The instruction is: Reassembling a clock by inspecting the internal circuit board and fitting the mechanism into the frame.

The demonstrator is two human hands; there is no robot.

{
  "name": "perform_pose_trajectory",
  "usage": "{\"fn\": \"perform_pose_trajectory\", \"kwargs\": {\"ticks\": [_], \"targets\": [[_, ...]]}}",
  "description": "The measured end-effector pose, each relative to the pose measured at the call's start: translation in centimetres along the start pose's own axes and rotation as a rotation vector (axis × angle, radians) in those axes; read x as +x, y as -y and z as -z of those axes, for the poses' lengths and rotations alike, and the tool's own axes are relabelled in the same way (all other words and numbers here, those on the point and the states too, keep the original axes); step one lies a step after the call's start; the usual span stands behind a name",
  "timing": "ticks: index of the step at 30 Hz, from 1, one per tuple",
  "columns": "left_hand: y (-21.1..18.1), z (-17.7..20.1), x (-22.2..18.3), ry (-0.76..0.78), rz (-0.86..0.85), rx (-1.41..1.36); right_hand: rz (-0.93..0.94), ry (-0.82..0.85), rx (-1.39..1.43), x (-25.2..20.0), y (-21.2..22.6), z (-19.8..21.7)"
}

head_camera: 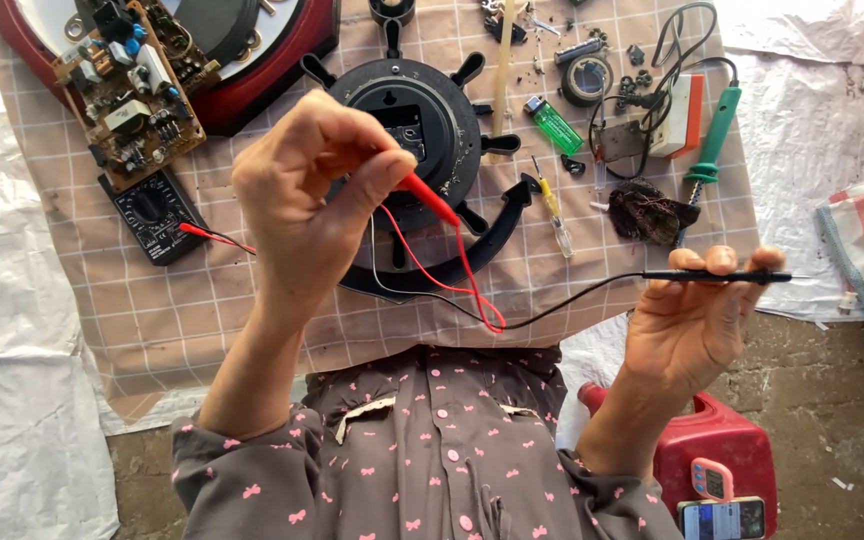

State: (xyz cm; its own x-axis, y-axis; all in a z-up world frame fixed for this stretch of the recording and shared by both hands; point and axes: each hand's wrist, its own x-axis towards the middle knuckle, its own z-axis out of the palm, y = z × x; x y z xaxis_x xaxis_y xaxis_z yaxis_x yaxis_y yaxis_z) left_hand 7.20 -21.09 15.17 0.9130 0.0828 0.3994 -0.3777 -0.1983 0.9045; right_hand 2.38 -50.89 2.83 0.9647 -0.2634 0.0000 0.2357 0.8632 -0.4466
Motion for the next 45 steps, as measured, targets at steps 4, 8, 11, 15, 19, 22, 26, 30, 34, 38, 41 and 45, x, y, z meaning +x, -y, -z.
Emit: {"fn": "perform_pose_trajectory", "kwargs": {"ticks": [4,8,11,15,19,22,26,30,34,38,41,45], "targets": [[-0.5,-1.0,0.6,0.015,-0.053,-0.031,-0.090,0.075,0.025,0.2,-0.8,-1.2],[-1.5,-1.8,1.3,0.102,-0.198,0.033,-0.043,0.113,-0.130,0.2,-2.0,-2.7],[-2.2,-2.2,1.7,0.140,-0.242,0.039,-0.026,0.132,-0.206,0.3,-2.6,-4.5],[-2.6,-2.3,2.0,0.221,-0.218,-0.071,-0.007,0.112,-0.202,0.9,-3.4,-5.2],[-1.3,-3.2,1.5,0.387,-0.161,-0.223,-0.036,0.122,-0.384,1.5,-5.5,-7.8],[0.4,-4.3,0.2,0.470,-0.191,-0.264,-0.087,0.249,-0.442,1.5,-7.0,-9.2],[3.0,-4.5,-2.2,0.469,-0.118,-0.204,-0.308,0.445,-0.569,0.7,-8.0,-8.5],[5.8,-4.3,-5.4,0.275,-0.042,-0.267,-0.478,0.286,-0.611,-1.6,-9.2,-6.6],[6.7,-3.7,-7.7,0.088,0.127,-0.232,-0.588,0.428,-0.732,-2.1,-9.3,-6.2],[6.7,-2.9,-9.3,-0.133,0.294,-0.334,-0.504,0.568,-1.034,-2.6,-9.2,-4.8],[6.7,-2.8,-10.3,-0.179,0.415,-0.381,-0.393,0.583,-1.192,-2.6,-9.1,-6.0],[6.7,-2.8,-11.5,-0.257,0.514,-0.417,-0.292,0.658,-1.322,-2.6,-9.4,-6.5]]}}
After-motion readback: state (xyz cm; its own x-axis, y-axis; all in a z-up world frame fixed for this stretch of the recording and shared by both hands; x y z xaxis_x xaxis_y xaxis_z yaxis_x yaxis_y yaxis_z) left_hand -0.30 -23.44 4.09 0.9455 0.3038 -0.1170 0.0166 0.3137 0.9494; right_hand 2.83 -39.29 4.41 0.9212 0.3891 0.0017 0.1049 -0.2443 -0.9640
